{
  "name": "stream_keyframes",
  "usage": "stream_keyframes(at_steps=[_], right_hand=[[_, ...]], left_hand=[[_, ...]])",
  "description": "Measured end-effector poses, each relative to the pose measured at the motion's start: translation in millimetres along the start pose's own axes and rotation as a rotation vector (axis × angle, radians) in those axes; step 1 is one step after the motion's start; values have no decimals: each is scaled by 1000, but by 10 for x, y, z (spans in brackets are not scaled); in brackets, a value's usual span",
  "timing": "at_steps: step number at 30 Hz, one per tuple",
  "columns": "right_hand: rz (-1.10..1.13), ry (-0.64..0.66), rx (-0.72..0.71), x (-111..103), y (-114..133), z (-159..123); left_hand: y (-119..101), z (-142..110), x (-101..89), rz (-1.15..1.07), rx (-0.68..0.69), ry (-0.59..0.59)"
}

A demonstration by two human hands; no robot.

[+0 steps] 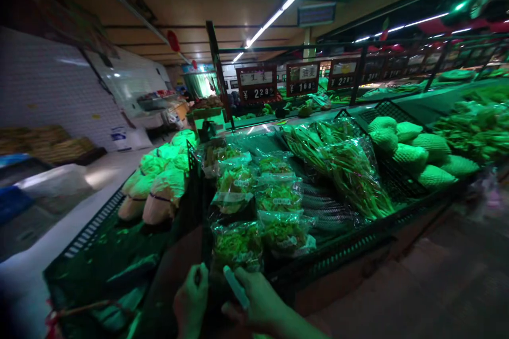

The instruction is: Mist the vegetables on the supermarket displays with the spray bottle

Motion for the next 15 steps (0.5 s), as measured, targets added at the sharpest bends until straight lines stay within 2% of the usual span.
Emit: stream_keyframes(at_steps=[2,5,9,11,13,15], right_hand=[[23,-98,52,-108,-151,-37],[-17,-331,124,-479,-434,-198],[-79,-666,300,-1082,-696,-510],[-75,-787,408,-1274,-721,-595],[-38,-813,466,-1317,-671,-561],[-8,-741,433,-1203,-553,-404]], left_hand=[[66,51,60,-47,24,38],[138,103,148,-61,80,40],[186,96,233,-43,186,-28],[193,68,255,-53,256,-92],[188,37,264,-51,324,-174],[173,12,266,-37,384,-257]])
Point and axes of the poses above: each hand's wrist, its own z-axis towards the middle knuckle, its own x-axis out of the palm, y = z × x, the point moved 1 cm from there along z, towards the middle knuckle, and after that the axes turned 7 degrees about -y, right-handed, at the moved point
